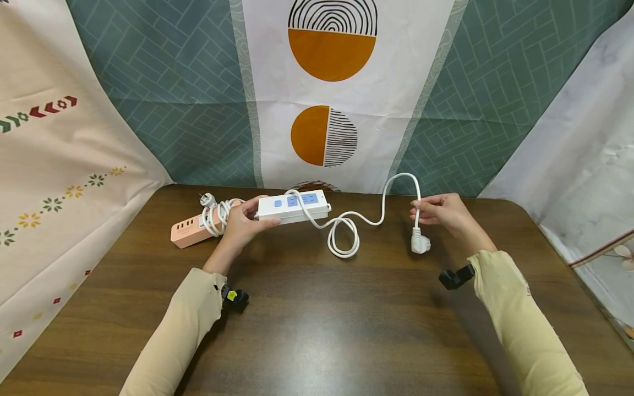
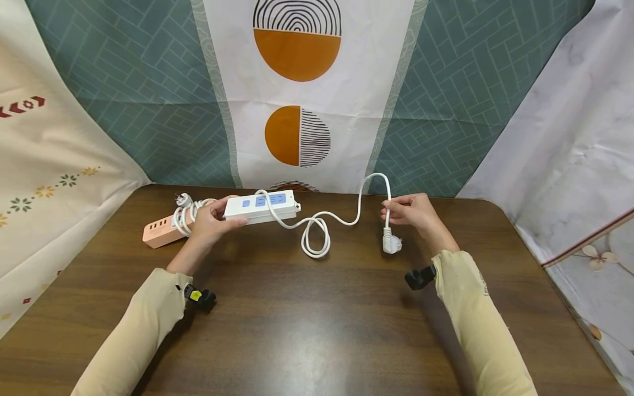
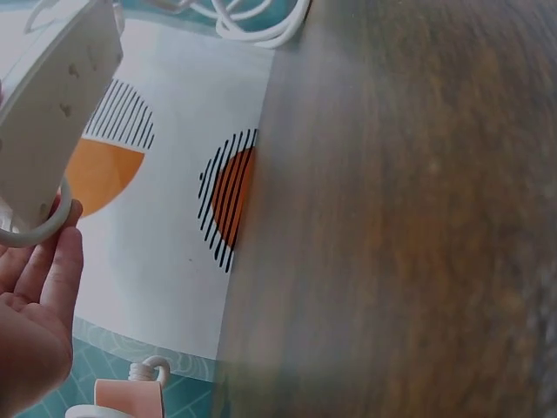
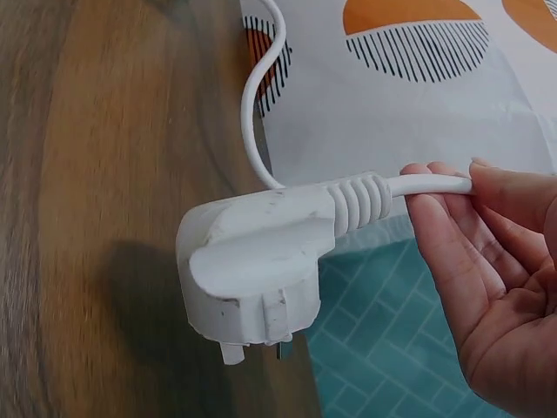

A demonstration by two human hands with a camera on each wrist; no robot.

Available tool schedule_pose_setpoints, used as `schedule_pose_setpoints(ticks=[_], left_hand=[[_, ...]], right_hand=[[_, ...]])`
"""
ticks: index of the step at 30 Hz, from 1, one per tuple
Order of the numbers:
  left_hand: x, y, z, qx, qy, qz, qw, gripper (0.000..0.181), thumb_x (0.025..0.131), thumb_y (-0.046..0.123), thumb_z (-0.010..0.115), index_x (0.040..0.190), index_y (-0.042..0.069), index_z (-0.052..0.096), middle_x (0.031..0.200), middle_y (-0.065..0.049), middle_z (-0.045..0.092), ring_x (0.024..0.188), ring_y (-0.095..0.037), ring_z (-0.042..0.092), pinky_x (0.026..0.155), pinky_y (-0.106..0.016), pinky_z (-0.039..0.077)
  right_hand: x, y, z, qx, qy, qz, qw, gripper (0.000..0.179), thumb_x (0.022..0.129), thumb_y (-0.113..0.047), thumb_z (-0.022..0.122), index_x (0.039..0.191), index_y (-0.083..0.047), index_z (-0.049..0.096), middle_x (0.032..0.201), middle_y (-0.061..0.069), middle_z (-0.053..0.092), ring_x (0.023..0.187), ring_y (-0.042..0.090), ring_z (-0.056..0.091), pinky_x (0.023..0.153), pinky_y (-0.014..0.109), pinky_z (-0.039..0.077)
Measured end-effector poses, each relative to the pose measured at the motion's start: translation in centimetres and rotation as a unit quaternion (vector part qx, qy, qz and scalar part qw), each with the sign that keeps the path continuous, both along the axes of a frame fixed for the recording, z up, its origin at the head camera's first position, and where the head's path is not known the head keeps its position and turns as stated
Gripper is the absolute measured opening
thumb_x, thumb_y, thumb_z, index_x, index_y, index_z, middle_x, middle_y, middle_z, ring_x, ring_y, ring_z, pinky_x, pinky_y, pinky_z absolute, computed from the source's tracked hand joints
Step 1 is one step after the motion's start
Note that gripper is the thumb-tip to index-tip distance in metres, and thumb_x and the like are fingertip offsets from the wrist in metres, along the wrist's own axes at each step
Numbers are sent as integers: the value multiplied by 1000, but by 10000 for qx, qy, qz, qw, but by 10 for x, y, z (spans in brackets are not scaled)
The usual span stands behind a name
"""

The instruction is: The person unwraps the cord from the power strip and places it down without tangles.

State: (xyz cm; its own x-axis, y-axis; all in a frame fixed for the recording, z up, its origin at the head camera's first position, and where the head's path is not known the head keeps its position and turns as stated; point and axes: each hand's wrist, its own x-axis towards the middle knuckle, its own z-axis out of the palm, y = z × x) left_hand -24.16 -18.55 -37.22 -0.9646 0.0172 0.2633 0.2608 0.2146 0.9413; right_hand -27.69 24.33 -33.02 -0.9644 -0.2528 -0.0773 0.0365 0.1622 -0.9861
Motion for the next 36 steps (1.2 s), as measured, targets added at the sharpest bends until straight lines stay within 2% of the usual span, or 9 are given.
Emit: schedule_pose_setpoints(ticks=[8,17,20,27,36], left_hand=[[-1,-1,-1,-6,-34,38,10000,55,70,9,78,120,-1,55,111,-17,59,84,-7,55,68,-16,46],[-2,-2,-1,-28,-75,46,10000,55,71,9,77,121,0,55,111,-18,59,85,-8,55,70,-16,45],[0,-1,2,23,-133,29,9999,55,71,6,77,121,-1,55,110,-16,59,84,-7,55,68,-16,45],[14,5,20,-66,-70,12,10000,52,72,4,75,119,-6,54,106,-12,60,80,-3,54,66,-15,45],[16,6,23,-53,9,52,10000,51,71,1,74,118,-7,54,104,-14,60,79,-3,55,65,-15,46]], right_hand=[[5,19,-3,184,-100,-5,9998,13,88,-11,60,80,-19,67,75,-1,69,73,10,66,70,28,52],[8,32,-7,18,-78,-5,10000,16,88,-10,60,78,-19,69,76,1,69,73,12,67,68,28,52],[9,35,-8,11,-54,7,10000,17,88,-9,59,78,-19,69,76,1,69,73,12,67,68,28,52],[11,40,-8,123,-8,-65,9999,17,88,-10,59,78,-20,70,76,2,70,72,12,67,67,28,52],[13,52,-8,-18,-108,-106,9999,18,87,-7,59,79,-18,70,76,3,70,72,13,67,66,27,52]])
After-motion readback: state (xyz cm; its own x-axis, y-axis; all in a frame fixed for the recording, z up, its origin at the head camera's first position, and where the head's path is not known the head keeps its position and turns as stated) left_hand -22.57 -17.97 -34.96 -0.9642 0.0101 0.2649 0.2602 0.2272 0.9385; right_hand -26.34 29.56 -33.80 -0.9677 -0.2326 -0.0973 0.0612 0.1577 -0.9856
